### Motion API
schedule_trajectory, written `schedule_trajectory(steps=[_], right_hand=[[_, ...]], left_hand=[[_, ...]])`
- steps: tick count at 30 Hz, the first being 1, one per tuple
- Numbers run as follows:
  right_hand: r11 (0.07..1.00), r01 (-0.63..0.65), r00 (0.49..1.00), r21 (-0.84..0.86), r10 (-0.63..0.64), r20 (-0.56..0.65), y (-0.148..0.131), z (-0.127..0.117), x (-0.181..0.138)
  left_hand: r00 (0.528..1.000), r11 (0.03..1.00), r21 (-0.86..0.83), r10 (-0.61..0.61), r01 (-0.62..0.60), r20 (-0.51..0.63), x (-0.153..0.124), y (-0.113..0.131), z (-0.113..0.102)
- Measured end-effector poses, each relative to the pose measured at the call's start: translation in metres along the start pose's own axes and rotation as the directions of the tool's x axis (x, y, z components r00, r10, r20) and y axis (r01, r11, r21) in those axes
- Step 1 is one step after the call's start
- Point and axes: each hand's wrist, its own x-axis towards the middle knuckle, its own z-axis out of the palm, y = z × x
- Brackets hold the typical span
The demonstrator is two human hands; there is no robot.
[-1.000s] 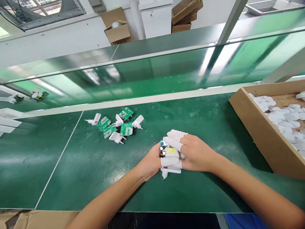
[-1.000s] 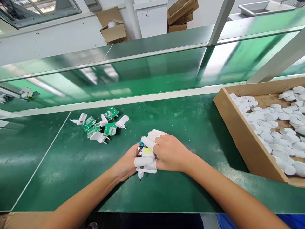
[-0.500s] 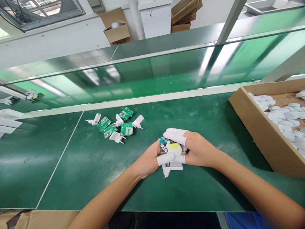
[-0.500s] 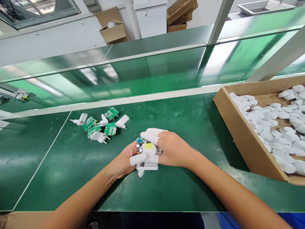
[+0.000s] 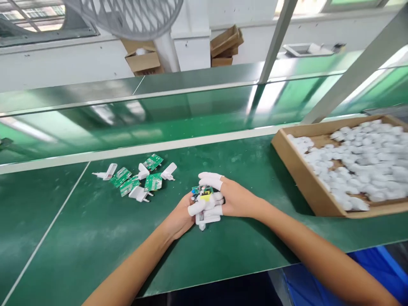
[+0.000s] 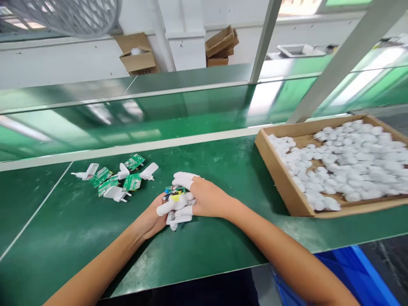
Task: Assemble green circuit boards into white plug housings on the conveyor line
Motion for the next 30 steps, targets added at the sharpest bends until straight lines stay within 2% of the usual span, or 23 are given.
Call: schedule_trajectory(steps=[3, 5, 7, 11, 14, 18, 21, 25, 27, 28, 29, 30], right_hand=[[0.995, 0.069, 0.994, -0.072, -0.075, -0.083, 0.0, 0.0, 0.0], [0.975, 0.079, 0.99, -0.207, -0.101, -0.097, 0.001, -0.002, 0.0], [0.928, 0.058, 0.989, -0.369, -0.104, -0.107, 0.001, -0.004, -0.001], [0.791, 0.083, 0.984, -0.606, -0.163, -0.077, -0.004, -0.006, -0.001], [0.704, 0.173, 0.967, -0.689, -0.254, -0.016, -0.009, -0.007, -0.001], [0.618, 0.233, 0.952, -0.751, -0.304, 0.046, -0.016, -0.009, 0.0], [0.576, 0.282, 0.947, -0.767, -0.296, 0.127, -0.027, -0.014, -0.001], [0.568, 0.31, 0.945, -0.763, -0.271, 0.182, -0.044, -0.041, -0.006], [0.589, 0.23, 0.971, -0.775, -0.196, 0.139, -0.045, -0.067, -0.011], [0.594, 0.132, 0.991, -0.793, -0.098, 0.092, -0.043, -0.082, -0.014], [0.574, -0.017, 0.999, -0.819, 0.047, 0.012, -0.037, -0.098, -0.018], [0.505, -0.223, 0.966, -0.834, 0.228, -0.12, -0.029, -0.115, -0.023]], left_hand=[[0.999, 0.999, -0.033, 0.041, -0.041, 0.017, 0.004, 0.001, -0.002], [0.991, 0.992, -0.001, 0.125, -0.125, -0.049, 0.007, 0.003, -0.002], [0.981, 0.986, 0.053, 0.163, -0.158, -0.103, 0.009, 0.006, -0.002], [0.962, 0.955, 0.269, 0.183, -0.125, -0.201, 0.007, 0.009, 0.001], [0.974, 0.945, 0.324, 0.118, -0.051, -0.191, 0.003, 0.009, 0.004], [0.985, 0.974, 0.227, 0.061, -0.023, -0.164, -0.006, 0.004, 0.01], [0.98, 0.996, 0.088, 0.001, 0.017, -0.2, -0.011, 0.002, 0.016], [0.952, 0.984, -0.15, -0.134, 0.096, -0.274, -0.008, 0.01, 0.018], [0.939, 0.955, -0.269, -0.199, 0.122, -0.282, -0.004, 0.016, 0.017], [0.94, 0.944, -0.304, -0.215, 0.131, -0.264, -0.002, 0.018, 0.016], [0.946, 0.938, -0.318, -0.218, 0.135, -0.241, -0.001, 0.019, 0.015], [0.953, 0.94, -0.315, -0.21, 0.135, -0.218, 0.0, 0.02, 0.013]])
